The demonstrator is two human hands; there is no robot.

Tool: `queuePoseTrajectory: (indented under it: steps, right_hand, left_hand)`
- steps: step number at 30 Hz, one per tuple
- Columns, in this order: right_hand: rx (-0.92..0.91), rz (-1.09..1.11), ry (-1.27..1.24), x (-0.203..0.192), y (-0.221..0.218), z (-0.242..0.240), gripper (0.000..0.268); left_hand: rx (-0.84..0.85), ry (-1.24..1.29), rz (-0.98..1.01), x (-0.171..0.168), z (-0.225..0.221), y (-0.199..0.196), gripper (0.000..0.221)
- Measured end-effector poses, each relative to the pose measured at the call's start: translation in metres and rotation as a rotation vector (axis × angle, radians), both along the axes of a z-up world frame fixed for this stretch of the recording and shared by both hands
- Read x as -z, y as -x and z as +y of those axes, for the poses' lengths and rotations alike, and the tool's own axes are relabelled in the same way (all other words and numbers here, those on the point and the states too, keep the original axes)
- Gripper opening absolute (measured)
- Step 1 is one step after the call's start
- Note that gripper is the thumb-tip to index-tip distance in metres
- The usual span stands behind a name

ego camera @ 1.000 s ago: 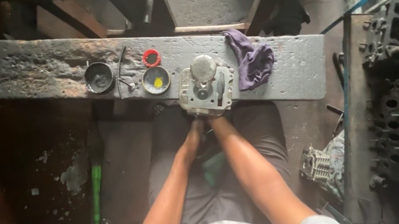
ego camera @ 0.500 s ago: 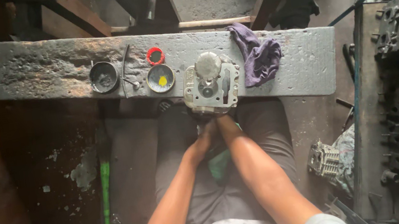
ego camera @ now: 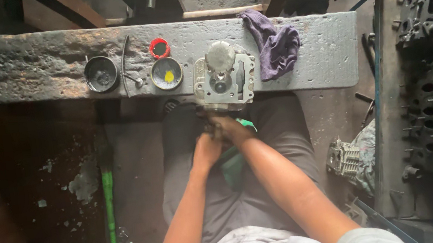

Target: The person applies a substance from small containers to an engine cylinder head by hand and using a small brush. They handle the engine part and use a cloth to wipe its surfaces.

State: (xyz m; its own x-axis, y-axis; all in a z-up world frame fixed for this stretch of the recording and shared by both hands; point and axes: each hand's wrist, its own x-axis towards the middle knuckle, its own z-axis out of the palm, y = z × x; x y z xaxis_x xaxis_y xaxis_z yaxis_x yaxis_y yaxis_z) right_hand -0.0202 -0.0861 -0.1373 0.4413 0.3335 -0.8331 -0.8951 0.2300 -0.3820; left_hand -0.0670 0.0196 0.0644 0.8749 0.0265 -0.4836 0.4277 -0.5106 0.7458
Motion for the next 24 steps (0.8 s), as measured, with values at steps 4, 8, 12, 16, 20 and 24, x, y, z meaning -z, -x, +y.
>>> queuePoseTrajectory:
  steps: [4,8,12,16,20,24]
  right_hand:
    - [-0.015,-0.305,0.384,0.007,-0.016,-0.014,0.060]
    - [-0.175,-1.146,0.774,-0.036,-0.020,-0.042,0.045]
    - [-0.496,-0.777,0.895,-0.151,0.000,-0.069,0.043]
    - [-0.588,-0.805,0.966,-0.270,0.027,-0.092,0.030]
    - [-0.469,-1.344,1.421,-0.335,0.045,-0.118,0.025]
    - [-0.485,-1.090,1.539,-0.341,0.047,-0.138,0.046]
  left_hand:
    - [-0.164,-0.064,-0.365,-0.075,0.025,-0.002,0.027]
    - [-0.402,-0.133,-0.455,-0.103,0.080,0.002,0.021]
    - [-0.489,-0.343,-0.392,-0.072,0.127,0.036,0.021]
    - [-0.465,-0.365,-0.259,-0.007,0.159,0.098,0.018]
    - [-0.452,-0.413,-0.211,0.074,0.167,0.153,0.021]
    - [-0.366,-0.402,-0.201,0.142,0.155,0.166,0.026]
